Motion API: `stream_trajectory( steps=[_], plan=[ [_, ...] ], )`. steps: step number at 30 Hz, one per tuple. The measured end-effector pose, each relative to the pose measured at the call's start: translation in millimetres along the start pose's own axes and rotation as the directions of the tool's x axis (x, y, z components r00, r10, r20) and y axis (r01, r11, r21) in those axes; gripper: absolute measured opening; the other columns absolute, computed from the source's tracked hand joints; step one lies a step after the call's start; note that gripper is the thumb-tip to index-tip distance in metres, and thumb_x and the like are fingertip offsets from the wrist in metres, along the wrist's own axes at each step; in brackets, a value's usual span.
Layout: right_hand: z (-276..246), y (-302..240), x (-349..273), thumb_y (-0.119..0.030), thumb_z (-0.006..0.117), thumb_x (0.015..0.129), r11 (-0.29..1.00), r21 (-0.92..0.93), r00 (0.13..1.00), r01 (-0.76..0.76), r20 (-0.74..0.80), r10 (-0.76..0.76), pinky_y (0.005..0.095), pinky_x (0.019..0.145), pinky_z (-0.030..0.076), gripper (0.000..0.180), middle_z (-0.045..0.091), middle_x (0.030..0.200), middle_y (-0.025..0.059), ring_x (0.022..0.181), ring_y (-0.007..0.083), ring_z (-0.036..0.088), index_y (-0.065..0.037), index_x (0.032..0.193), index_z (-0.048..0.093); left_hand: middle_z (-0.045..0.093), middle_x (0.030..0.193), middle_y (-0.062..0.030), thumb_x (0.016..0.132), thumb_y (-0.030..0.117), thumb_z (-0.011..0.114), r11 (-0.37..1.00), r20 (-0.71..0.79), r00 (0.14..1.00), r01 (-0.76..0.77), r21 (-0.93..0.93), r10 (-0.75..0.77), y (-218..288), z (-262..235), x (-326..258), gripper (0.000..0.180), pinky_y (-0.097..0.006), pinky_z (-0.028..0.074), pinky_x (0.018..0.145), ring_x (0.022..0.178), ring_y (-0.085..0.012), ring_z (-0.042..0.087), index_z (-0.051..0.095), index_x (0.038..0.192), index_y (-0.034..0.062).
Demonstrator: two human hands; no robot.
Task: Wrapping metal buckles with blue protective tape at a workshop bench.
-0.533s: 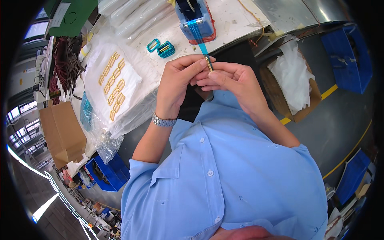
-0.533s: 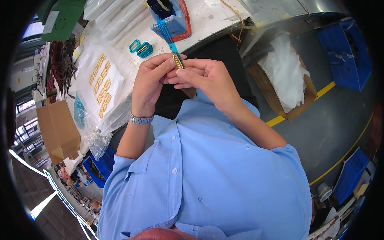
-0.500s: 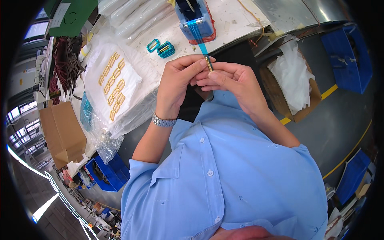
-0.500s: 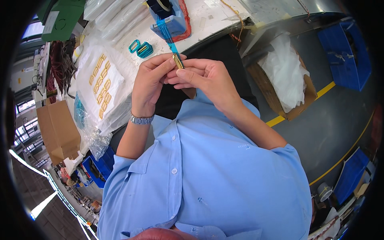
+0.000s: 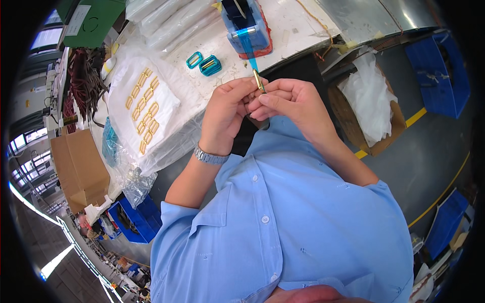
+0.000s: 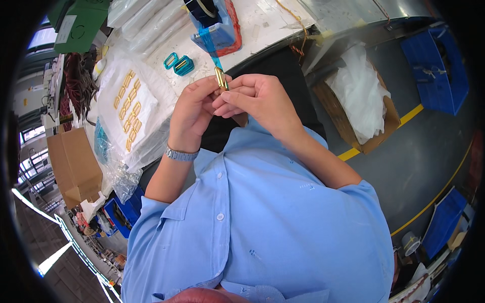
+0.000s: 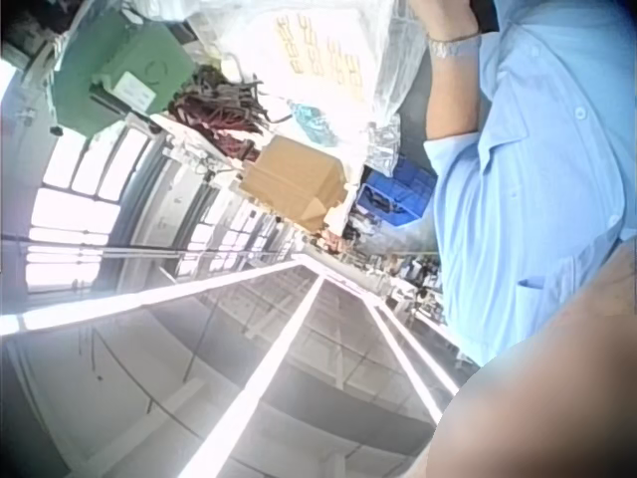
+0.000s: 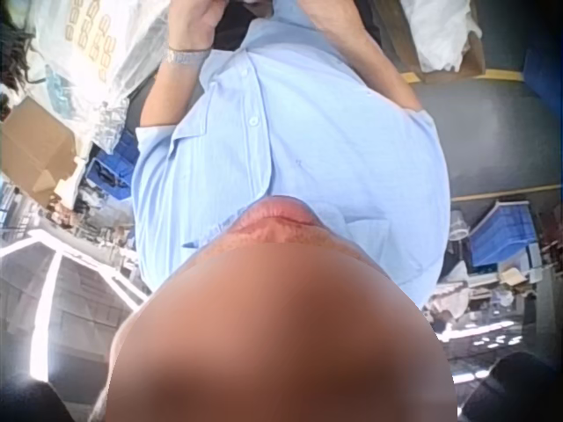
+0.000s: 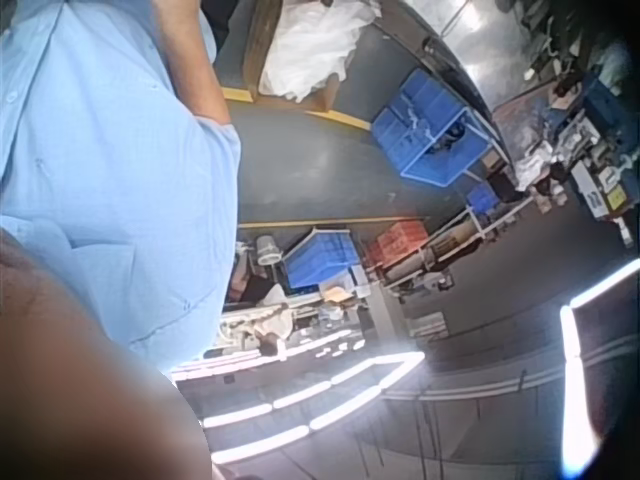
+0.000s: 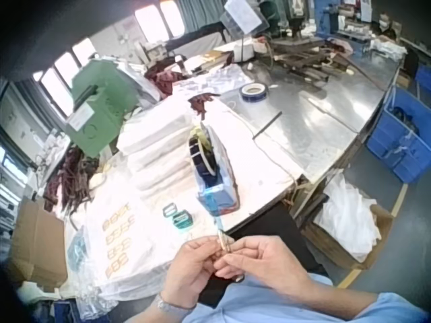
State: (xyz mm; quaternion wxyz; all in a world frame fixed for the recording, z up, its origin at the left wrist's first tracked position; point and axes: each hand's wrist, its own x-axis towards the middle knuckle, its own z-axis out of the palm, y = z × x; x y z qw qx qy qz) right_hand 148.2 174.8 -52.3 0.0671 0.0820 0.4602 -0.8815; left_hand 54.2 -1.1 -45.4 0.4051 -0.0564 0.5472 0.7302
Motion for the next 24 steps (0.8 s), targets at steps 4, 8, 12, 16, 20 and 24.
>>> stream_trajectory(
  steps=[4, 8, 12, 16, 20, 24],
  plan=[
    [-10.7, -0.9, 6.5, -0.010, 0.075, 0.101, 0.979, -0.203, 0.999, 0.006, 0.033, 0.000, 0.0275, 0.077, 0.063, 0.024, 0.080, 0.090, 0.0129, 0.079, 0.0153, 0.078, 0.008, 0.116, 0.070, 0.074, 0.090, -0.0065, 0.107, 0.015, 0.061, 0.997, 0.082, 0.995, 0.059, -0.057, -0.054, 4.3, -4.6, 3.1, 0.027, -0.026, 0.056, 0.066, 0.073, -0.0119, 0.068, 0.075, 0.117, -0.0050],
    [-10.6, -11.4, 15.4, -0.013, 0.085, 0.093, 0.847, -0.532, 0.997, -0.013, -0.073, -0.030, 0.0280, 0.078, 0.062, 0.037, 0.080, 0.095, 0.0121, 0.081, 0.0141, 0.077, 0.006, 0.122, 0.070, 0.070, 0.087, -0.0049, 0.109, 0.016, 0.059, 0.969, 0.090, 0.980, 0.191, -0.157, -0.178, 13.6, -2.0, 3.9, 0.026, -0.025, 0.046, 0.058, 0.067, -0.0100, 0.058, 0.071, 0.116, -0.0053],
    [-19.8, -10.2, 30.9, -0.007, 0.086, 0.090, 0.820, -0.525, 0.968, 0.229, 0.031, -0.250, 0.0302, 0.101, 0.057, 0.058, 0.074, 0.129, 0.0120, 0.114, 0.0165, 0.072, 0.005, 0.142, 0.062, 0.067, 0.082, -0.0025, 0.110, 0.017, 0.058, 0.923, 0.088, 0.944, 0.328, -0.200, -0.317, 25.5, -1.5, 5.4, 0.025, -0.023, 0.043, 0.055, 0.062, -0.0084, 0.052, 0.070, 0.116, -0.0044],
    [-22.1, -3.6, 41.3, -0.009, 0.086, 0.090, 0.922, -0.317, 0.975, 0.223, 0.087, -0.206, 0.0332, 0.106, 0.056, 0.065, 0.074, 0.134, 0.0144, 0.118, 0.0184, 0.072, 0.007, 0.147, 0.059, 0.064, 0.080, -0.0008, 0.110, 0.017, 0.058, 0.896, 0.086, 0.925, 0.379, -0.230, -0.369, 29.9, -2.0, 13.1, 0.025, -0.022, 0.042, 0.054, 0.060, -0.0070, 0.050, 0.069, 0.115, -0.0044],
    [-16.3, -6.5, 41.3, -0.010, 0.085, 0.092, 0.942, -0.277, 0.982, 0.188, 0.082, -0.171, 0.0323, 0.104, 0.057, 0.059, 0.077, 0.128, 0.0134, 0.116, 0.0165, 0.073, 0.007, 0.144, 0.063, 0.067, 0.085, -0.0004, 0.110, 0.019, 0.060, 0.848, 0.163, 0.905, 0.425, -0.317, -0.392, 28.3, -13.0, 21.0, 0.020, -0.023, 0.047, 0.054, 0.064, -0.0075, 0.058, 0.067, 0.113, -0.0001],
    [-10.4, -7.6, 37.5, -0.010, 0.083, 0.094, 0.921, -0.312, 0.972, 0.233, 0.050, -0.229, 0.0307, 0.102, 0.057, 0.053, 0.079, 0.121, 0.0119, 0.112, 0.0142, 0.073, 0.007, 0.141, 0.065, 0.065, 0.083, -0.0004, 0.111, 0.021, 0.061, 0.779, 0.176, 0.883, 0.467, -0.418, -0.434, 29.6, -7.0, 20.0, 0.021, -0.024, 0.051, 0.056, 0.062, -0.0089, 0.059, 0.067, 0.108, 0.0004]
  ],
)
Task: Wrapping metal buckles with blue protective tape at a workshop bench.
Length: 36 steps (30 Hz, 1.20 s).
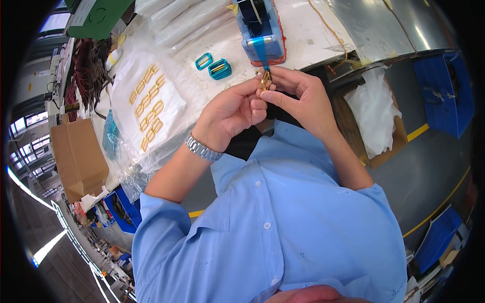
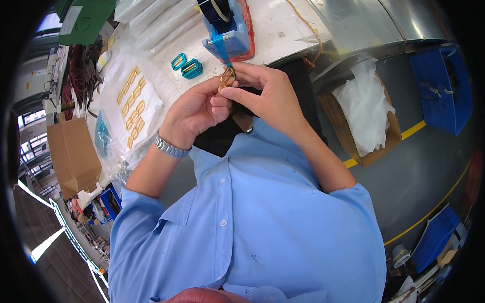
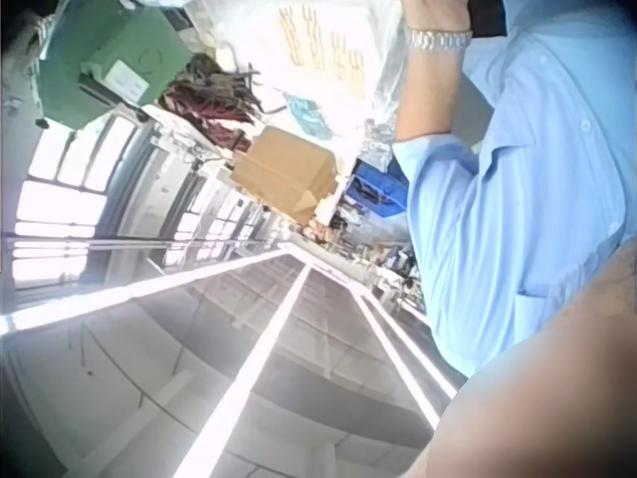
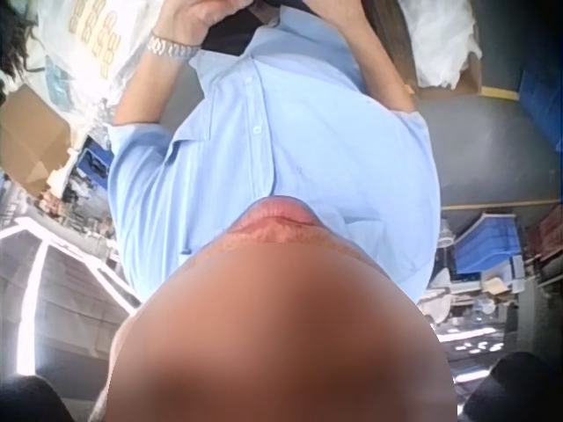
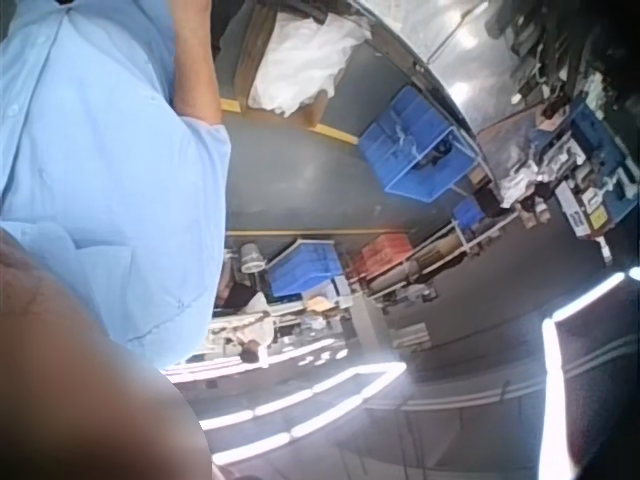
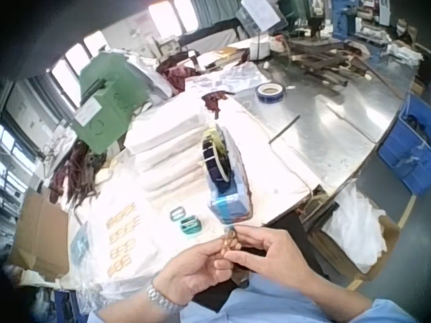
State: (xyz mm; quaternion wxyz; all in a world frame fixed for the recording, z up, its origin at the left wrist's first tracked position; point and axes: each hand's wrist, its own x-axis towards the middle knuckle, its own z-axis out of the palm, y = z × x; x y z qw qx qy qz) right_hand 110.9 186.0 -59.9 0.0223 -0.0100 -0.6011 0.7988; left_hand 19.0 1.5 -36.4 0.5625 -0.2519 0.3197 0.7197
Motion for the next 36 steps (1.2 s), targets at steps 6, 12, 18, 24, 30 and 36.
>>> stream_trajectory(
  steps=[6, 12, 18, 24, 30, 36],
  plan=[
    [6.3, -6.5, -1.7, -0.010, 0.078, 0.099, 0.989, 0.135, 0.998, -0.053, -0.024, 0.057, 0.0261, 0.091, 0.059, 0.042, 0.080, 0.112, 0.0098, 0.098, 0.0097, 0.074, 0.008, 0.136, 0.068, 0.071, 0.093, -0.0077, 0.107, 0.008, 0.065, 0.282, 0.161, 0.664, -0.508, 0.814, 0.730, -42.4, 10.0, -21.7, 0.016, -0.024, 0.054, 0.066, 0.072, -0.0116, 0.066, 0.068, 0.114, -0.0058],
    [15.4, -14.2, -6.6, -0.014, 0.077, 0.102, 0.977, 0.207, 0.995, -0.055, -0.072, 0.071, 0.0239, 0.086, 0.058, 0.037, 0.080, 0.110, 0.0098, 0.095, 0.0080, 0.073, 0.009, 0.131, 0.070, 0.075, 0.097, -0.0079, 0.097, -0.003, 0.074, -0.378, 0.543, 0.213, -0.516, 0.768, 0.812, -55.9, 13.9, -11.1, 0.019, -0.026, 0.059, 0.076, 0.087, -0.0134, 0.076, 0.073, 0.115, -0.0028],
    [12.8, -10.7, -4.2, -0.019, 0.074, 0.105, 0.982, 0.185, 0.993, -0.035, -0.108, 0.056, 0.0248, 0.089, 0.058, 0.037, 0.080, 0.110, 0.0093, 0.100, 0.0089, 0.072, 0.009, 0.129, 0.071, 0.077, 0.087, -0.0090, 0.099, 0.000, 0.073, -0.545, 0.627, 0.158, -0.365, 0.755, 0.763, -41.2, 18.8, -7.5, 0.009, -0.026, 0.060, 0.072, 0.080, -0.0147, 0.076, 0.076, 0.105, -0.0060],
    [-3.9, -0.5, 9.1, -0.014, 0.065, 0.108, 0.982, 0.177, 0.998, -0.065, 0.009, 0.065, 0.0288, 0.095, 0.060, 0.033, 0.078, 0.112, 0.0104, 0.101, 0.0138, 0.075, 0.009, 0.130, 0.070, 0.076, 0.079, -0.0079, 0.103, 0.008, 0.072, 0.044, 0.329, 0.559, -0.550, 0.834, 0.761, -7.2, 35.9, -17.8, 0.017, -0.026, 0.059, 0.063, 0.067, -0.0125, 0.073, 0.077, 0.099, -0.0069],
    [-1.5, -6.3, 17.8, -0.009, 0.068, 0.104, 0.995, 0.095, 1.000, -0.028, 0.006, 0.027, 0.0287, 0.096, 0.059, 0.035, 0.079, 0.115, 0.0114, 0.105, 0.0127, 0.075, 0.007, 0.135, 0.069, 0.073, 0.074, -0.0061, 0.104, 0.012, 0.071, 0.083, 0.319, 0.652, -0.508, 0.857, 0.688, 10.7, 45.7, -23.3, 0.022, -0.025, 0.058, 0.058, 0.063, -0.0100, 0.069, 0.075, 0.094, -0.0072],
    [3.7, -3.7, 18.4, -0.012, 0.071, 0.104, 0.995, 0.091, 1.000, 0.029, -0.014, -0.028, 0.0273, 0.093, 0.059, 0.032, 0.081, 0.107, 0.0091, 0.101, 0.0118, 0.075, 0.007, 0.130, 0.072, 0.071, 0.072, -0.0052, 0.104, 0.012, 0.070, 0.053, 0.316, 0.680, -0.463, 0.885, 0.661, 15.1, 51.5, -25.7, 0.023, -0.024, 0.055, 0.055, 0.060, -0.0089, 0.066, 0.075, 0.092, -0.0062]
  ],
)
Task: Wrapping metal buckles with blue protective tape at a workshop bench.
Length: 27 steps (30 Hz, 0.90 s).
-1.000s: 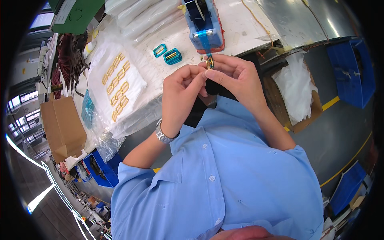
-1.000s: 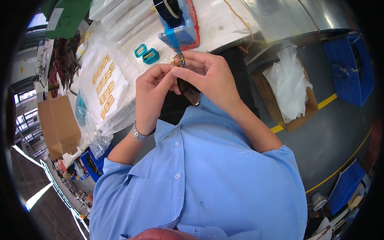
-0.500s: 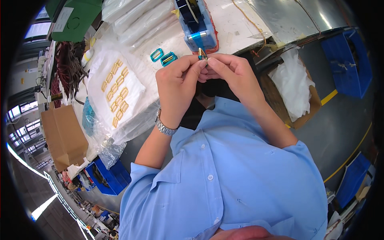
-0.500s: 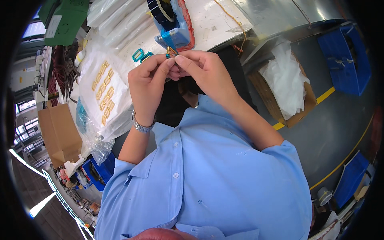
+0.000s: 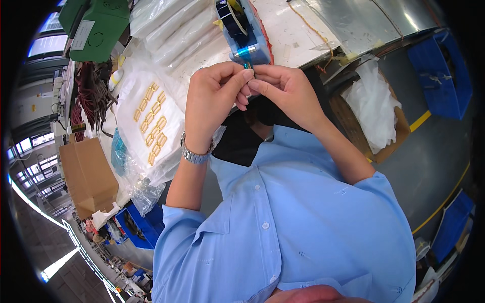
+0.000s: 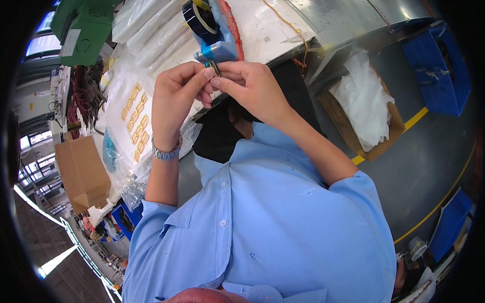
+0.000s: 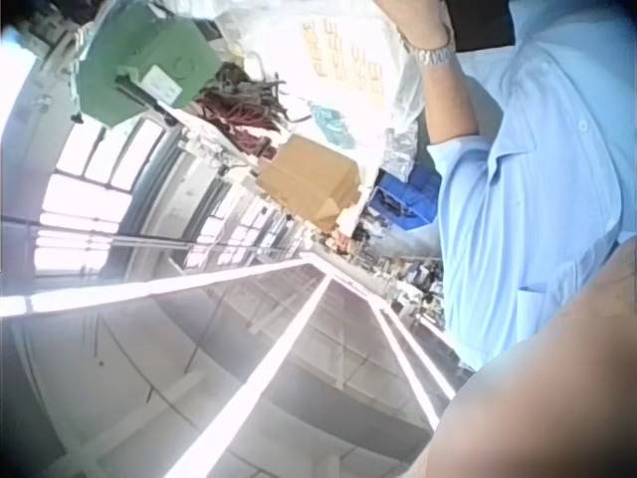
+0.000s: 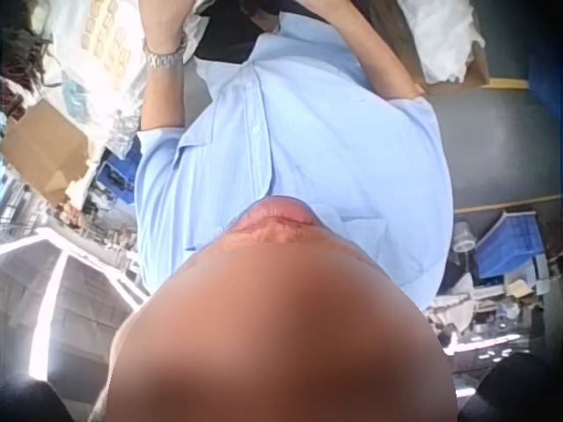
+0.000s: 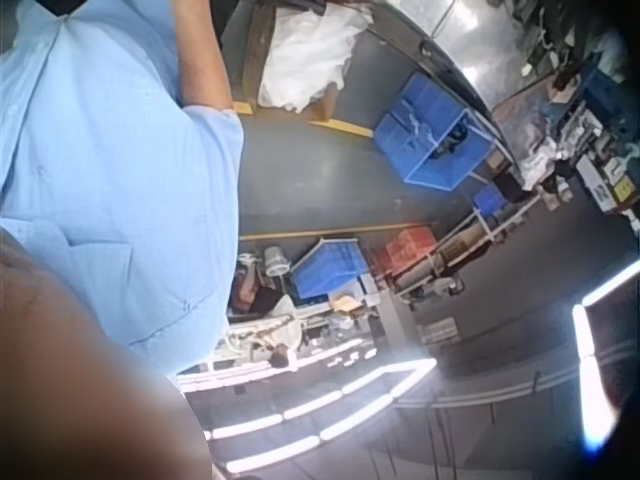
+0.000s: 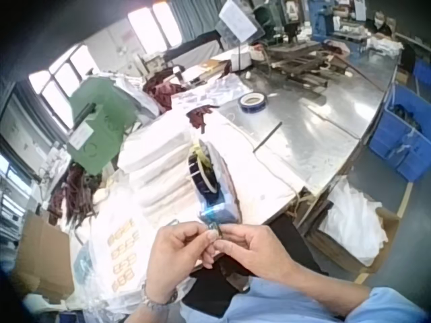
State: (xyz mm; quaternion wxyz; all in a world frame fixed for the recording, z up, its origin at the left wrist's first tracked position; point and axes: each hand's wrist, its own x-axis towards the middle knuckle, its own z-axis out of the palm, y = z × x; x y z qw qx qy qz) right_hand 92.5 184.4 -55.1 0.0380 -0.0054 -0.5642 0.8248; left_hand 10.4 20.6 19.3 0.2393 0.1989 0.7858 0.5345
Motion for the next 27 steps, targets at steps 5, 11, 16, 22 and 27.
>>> stream_trajectory(
  steps=[5, 11, 16, 22, 27],
  plan=[
    [1.8, 5.2, 1.9, -0.014, 0.072, 0.104, 0.999, -0.034, 0.999, 0.016, -0.046, -0.017, 0.0253, 0.089, 0.060, 0.030, 0.081, 0.105, 0.0086, 0.097, 0.0112, 0.076, 0.007, 0.126, 0.074, 0.070, 0.071, -0.0050, 0.105, 0.013, 0.070, 1.000, 0.009, 1.000, 0.007, -0.003, -0.007, -0.2, -1.0, 4.4, 0.024, -0.024, 0.054, 0.053, 0.058, -0.0089, 0.064, 0.075, 0.091, -0.0059],
    [13.5, -15.4, -11.9, -0.015, 0.074, 0.103, 1.000, -0.003, 0.997, -0.005, -0.082, 0.005, 0.0247, 0.086, 0.060, 0.030, 0.082, 0.101, 0.0094, 0.095, 0.0114, 0.078, 0.008, 0.123, 0.075, 0.070, 0.071, -0.0053, 0.105, 0.014, 0.069, 0.999, 0.009, 0.999, 0.038, 0.020, -0.038, 17.0, -0.8, -9.5, 0.025, -0.024, 0.053, 0.053, 0.058, -0.0093, 0.064, 0.074, 0.090, -0.0058],
    [19.1, -20.5, -21.3, -0.017, 0.074, 0.103, 0.999, -0.013, 0.994, -0.039, -0.103, 0.038, 0.0243, 0.083, 0.060, 0.030, 0.082, 0.099, 0.0097, 0.094, 0.0107, 0.077, 0.008, 0.119, 0.077, 0.069, 0.072, -0.0053, 0.106, 0.015, 0.069, 0.996, 0.081, 0.994, 0.079, -0.043, -0.075, 26.7, -5.3, -15.0, 0.026, -0.025, 0.054, 0.052, 0.057, -0.0100, 0.064, 0.073, 0.090, -0.0054],
    [18.3, 4.9, -24.3, -0.020, 0.075, 0.103, 0.995, 0.091, 0.991, -0.048, -0.124, 0.059, 0.0252, 0.081, 0.060, 0.030, 0.082, 0.096, 0.0085, 0.088, 0.0095, 0.076, 0.007, 0.116, 0.078, 0.070, 0.072, -0.0058, 0.105, 0.014, 0.071, 0.969, 0.128, 0.972, 0.212, -0.128, -0.196, 5.8, -5.7, -6.5, 0.024, -0.025, 0.056, 0.051, 0.057, -0.0110, 0.066, 0.074, 0.090, -0.0054],
    [13.3, 7.5, -21.0, -0.020, 0.074, 0.104, 0.995, 0.082, 0.989, -0.061, -0.132, 0.071, 0.0250, 0.082, 0.060, 0.031, 0.082, 0.095, 0.0092, 0.088, 0.0100, 0.076, 0.009, 0.113, 0.077, 0.070, 0.072, -0.0059, 0.104, 0.015, 0.072, 0.948, 0.147, 0.963, 0.251, -0.195, -0.224, -7.7, -8.6, 3.0, 0.024, -0.026, 0.057, 0.050, 0.056, -0.0119, 0.067, 0.074, 0.091, -0.0046]
  ],
)
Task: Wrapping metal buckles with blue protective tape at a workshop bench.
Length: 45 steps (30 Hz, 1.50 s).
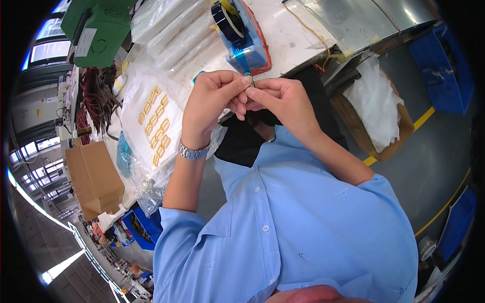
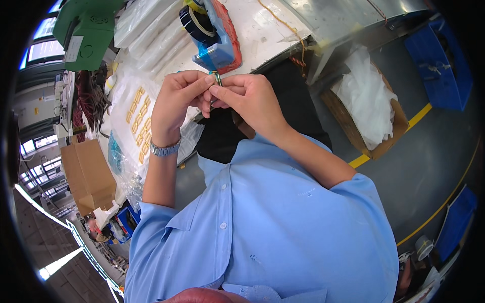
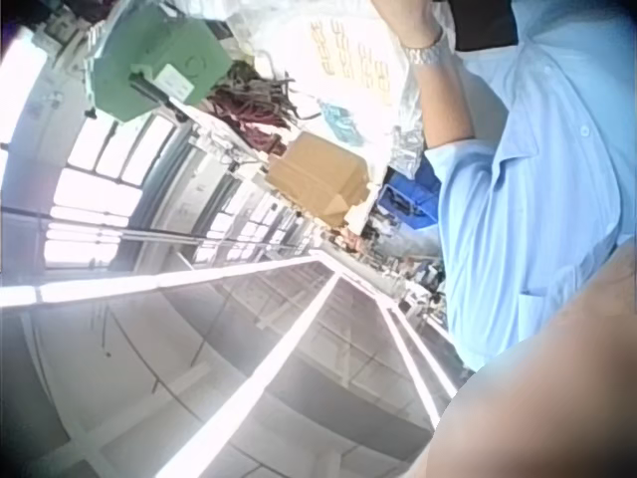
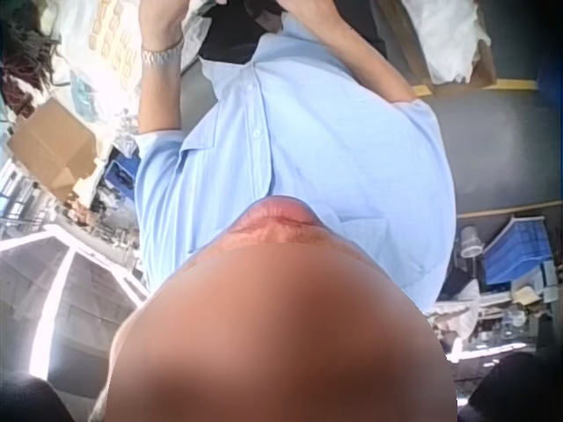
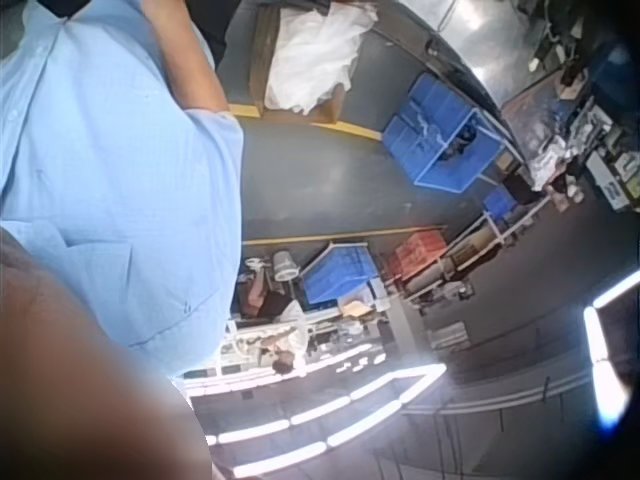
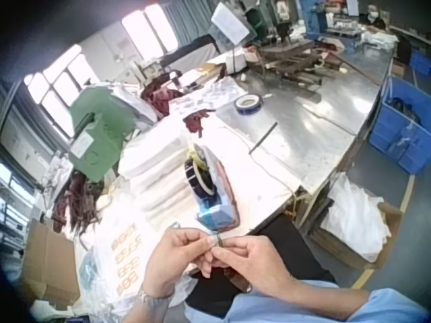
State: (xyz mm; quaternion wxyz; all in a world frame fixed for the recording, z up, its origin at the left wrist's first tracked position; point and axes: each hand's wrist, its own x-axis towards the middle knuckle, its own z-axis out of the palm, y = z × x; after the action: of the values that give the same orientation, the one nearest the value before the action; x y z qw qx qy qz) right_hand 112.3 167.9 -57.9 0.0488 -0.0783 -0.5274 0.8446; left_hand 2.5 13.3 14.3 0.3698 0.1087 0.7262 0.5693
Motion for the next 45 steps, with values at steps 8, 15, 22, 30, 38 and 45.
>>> stream_trajectory(
  steps=[8, 15, 22, 30, 38, 45],
  plan=[
    [-21.4, -5.6, 27.4, -0.018, 0.084, 0.093, 0.928, -0.257, 0.957, 0.270, 0.180, -0.228, 0.0338, 0.095, 0.060, 0.050, 0.081, 0.109, 0.0150, 0.100, 0.0208, 0.078, 0.011, 0.131, 0.068, 0.069, 0.071, -0.0052, 0.104, 0.021, 0.074, 0.998, 0.034, 0.998, 0.053, -0.034, -0.051, 1.7, -9.5, 4.5, 0.029, -0.027, 0.057, 0.049, 0.054, -0.0126, 0.067, 0.072, 0.086, -0.0017],
    [-11.8, -18.4, 26.1, -0.021, 0.085, 0.093, 0.917, -0.314, 0.966, 0.248, 0.147, -0.211, 0.0323, 0.088, 0.060, 0.045, 0.082, 0.102, 0.0130, 0.096, 0.0198, 0.079, 0.005, 0.127, 0.072, 0.066, 0.068, -0.0030, 0.103, 0.023, 0.075, 0.976, 0.064, 0.992, 0.115, -0.186, -0.105, 2.0, -14.8, 14.0, 0.034, -0.027, 0.056, 0.048, 0.053, -0.0123, 0.065, 0.068, 0.078, 0.0021],
    [-3.3, -20.4, 22.1, -0.019, 0.082, 0.095, 0.867, -0.400, 0.954, 0.297, 0.082, -0.288, 0.0281, 0.077, 0.059, 0.036, 0.081, 0.093, 0.0110, 0.085, 0.0141, 0.078, 0.004, 0.123, 0.075, 0.067, 0.074, -0.0042, 0.102, 0.013, 0.074, 0.935, -0.306, 0.912, -0.176, 0.309, 0.273, 5.9, 7.3, -4.3, 0.018, -0.030, 0.058, 0.056, 0.059, -0.0136, 0.067, 0.072, 0.092, -0.0026],
    [10.5, -19.5, 19.3, -0.015, 0.081, 0.097, 0.945, -0.220, 0.967, 0.243, -0.023, -0.255, 0.0237, 0.072, 0.057, 0.026, 0.080, 0.088, 0.0073, 0.080, 0.0078, 0.074, 0.005, 0.112, 0.078, 0.074, 0.101, -0.0138, 0.083, -0.006, 0.079, 0.335, -0.010, 0.610, -0.421, 0.843, 0.792, -23.7, 32.1, -19.9, 0.042, -0.035, 0.061, 0.078, 0.087, -0.0255, 0.076, 0.071, 0.124, 0.0011],
    [-8.3, -1.7, -1.6, -0.021, 0.079, 0.099, 0.867, -0.485, 0.982, 0.117, -0.073, -0.174, 0.0257, 0.067, 0.054, 0.026, 0.077, 0.079, 0.0066, 0.073, 0.0077, 0.069, 0.005, 0.105, 0.076, 0.073, 0.093, -0.0136, 0.086, 0.002, 0.080, 0.468, -0.014, 0.677, -0.493, 0.733, 0.736, -52.8, 38.1, -14.3, 0.035, -0.038, 0.060, 0.072, 0.081, -0.0290, 0.075, 0.071, 0.119, -0.0004],
    [-18.0, -5.2, -20.1, -0.012, 0.067, 0.107, 0.939, -0.332, 0.994, 0.089, 0.096, -0.061, 0.0256, 0.075, 0.058, 0.027, 0.079, 0.098, 0.0090, 0.084, 0.0105, 0.073, 0.007, 0.125, 0.073, 0.076, 0.104, -0.0123, 0.097, -0.008, 0.074, 0.864, -0.143, 0.869, -0.427, 0.269, 0.474, -68.7, 30.8, -51.4, 0.032, -0.027, 0.064, 0.081, 0.090, -0.0167, 0.078, 0.070, 0.129, -0.0086]
  ],
)
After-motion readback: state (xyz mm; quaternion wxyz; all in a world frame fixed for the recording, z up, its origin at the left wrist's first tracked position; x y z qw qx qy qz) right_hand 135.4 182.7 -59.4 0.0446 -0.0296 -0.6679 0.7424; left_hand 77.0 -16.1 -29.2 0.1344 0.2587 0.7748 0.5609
